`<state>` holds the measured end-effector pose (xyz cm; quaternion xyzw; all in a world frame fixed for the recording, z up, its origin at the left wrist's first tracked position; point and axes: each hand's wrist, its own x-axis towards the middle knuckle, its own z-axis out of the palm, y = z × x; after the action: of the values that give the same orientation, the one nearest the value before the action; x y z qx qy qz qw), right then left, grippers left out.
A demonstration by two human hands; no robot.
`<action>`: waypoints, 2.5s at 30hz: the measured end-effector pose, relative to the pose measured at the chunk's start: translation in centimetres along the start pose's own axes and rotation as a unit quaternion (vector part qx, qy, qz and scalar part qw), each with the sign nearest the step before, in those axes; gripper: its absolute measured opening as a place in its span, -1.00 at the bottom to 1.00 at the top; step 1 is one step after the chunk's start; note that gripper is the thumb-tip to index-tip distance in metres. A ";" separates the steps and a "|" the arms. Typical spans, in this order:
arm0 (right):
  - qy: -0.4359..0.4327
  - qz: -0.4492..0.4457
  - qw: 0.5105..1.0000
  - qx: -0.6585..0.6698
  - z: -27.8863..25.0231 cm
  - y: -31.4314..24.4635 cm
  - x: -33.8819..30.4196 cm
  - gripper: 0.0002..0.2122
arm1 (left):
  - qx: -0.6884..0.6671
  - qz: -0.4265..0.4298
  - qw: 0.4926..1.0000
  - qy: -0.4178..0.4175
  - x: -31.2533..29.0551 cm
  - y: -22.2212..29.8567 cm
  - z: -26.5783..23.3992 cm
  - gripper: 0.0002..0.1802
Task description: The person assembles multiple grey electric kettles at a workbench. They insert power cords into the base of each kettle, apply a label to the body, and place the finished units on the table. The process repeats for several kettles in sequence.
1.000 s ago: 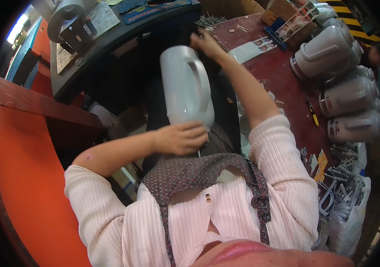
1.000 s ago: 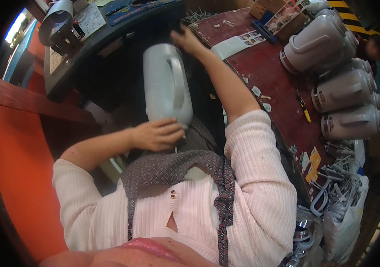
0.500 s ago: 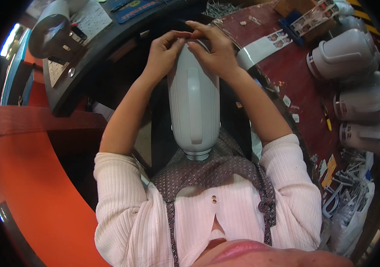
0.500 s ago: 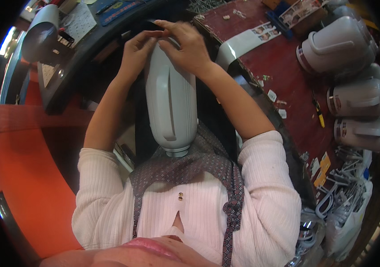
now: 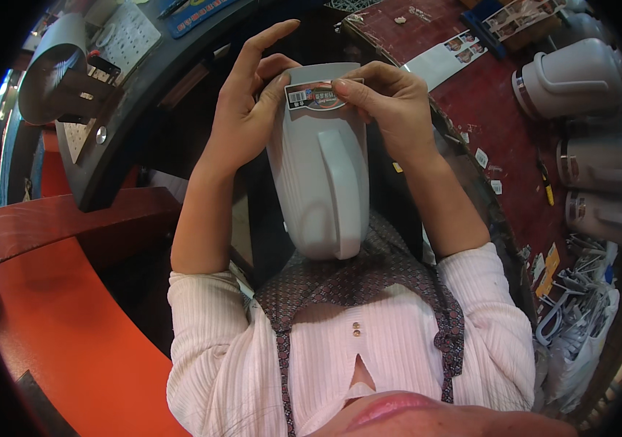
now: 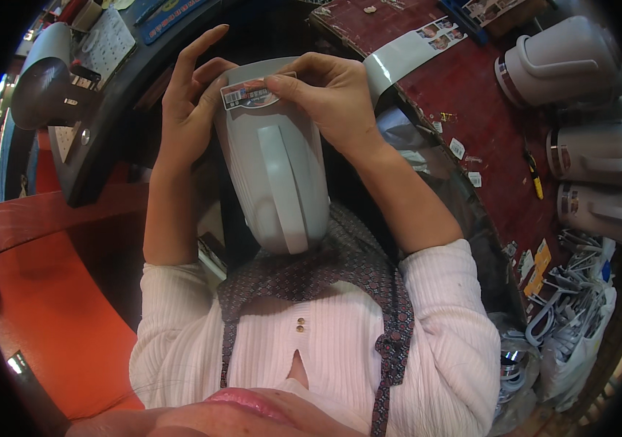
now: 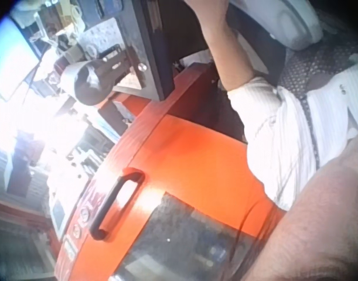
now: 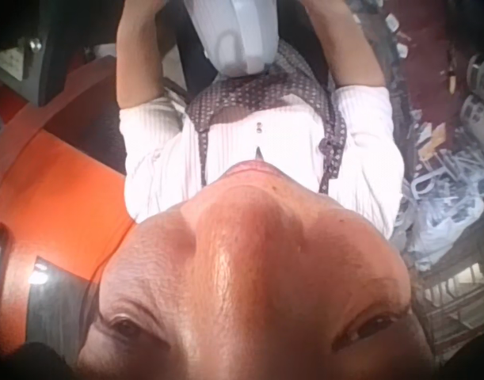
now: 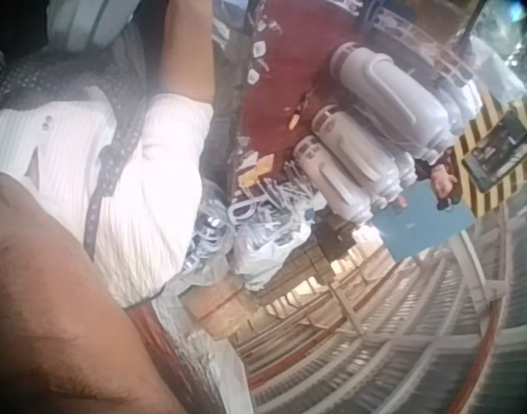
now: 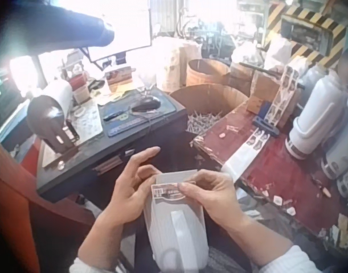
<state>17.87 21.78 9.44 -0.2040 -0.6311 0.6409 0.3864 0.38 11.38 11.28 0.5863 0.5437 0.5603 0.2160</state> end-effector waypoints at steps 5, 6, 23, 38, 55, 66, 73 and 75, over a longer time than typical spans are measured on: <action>0.020 0.010 1.000 -0.019 0.5 -1.6 -0.4 -0.87 | -0.136 0.018 0.989 -0.061 0.1 0.4 -0.9 -0.31; 0.026 -0.001 0.999 -0.022 0.6 -1.7 -0.6 -0.87 | -0.148 0.020 0.987 -0.066 0.1 0.5 -1.0 -0.30; 0.068 -0.213 0.933 -0.281 0.8 -2.7 -2.1 -0.80 | -0.087 -0.045 0.995 -0.011 -0.9 3.5 0.3 -0.23; 0.022 -0.420 0.851 -0.313 -4.0 -5.1 -1.7 -0.55 | -0.093 0.129 0.987 -0.020 -2.7 6.8 3.4 -0.24; 0.006 0.177 0.981 -0.080 -4.9 9.4 -10.6 -0.46 | -0.022 0.189 0.979 0.068 -7.3 5.4 -0.4 0.00; 0.220 0.051 0.486 -0.844 -37.2 -1.4 -14.8 -0.76 | 0.021 0.127 0.990 0.061 -3.5 2.6 -2.3 -0.39; 0.052 0.224 0.971 -0.067 -18.0 -5.9 -13.4 -0.82 | -0.093 0.041 0.972 -0.211 -3.4 3.5 5.9 0.33; -0.066 0.078 0.967 -0.233 -12.4 -7.9 -12.7 -0.85 | -0.094 0.076 0.966 -0.230 -3.7 3.8 5.9 0.45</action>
<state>36.92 19.57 12.76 -0.2938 -0.7696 0.5162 0.2345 7.93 9.06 11.39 0.7165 0.3781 0.4733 0.3459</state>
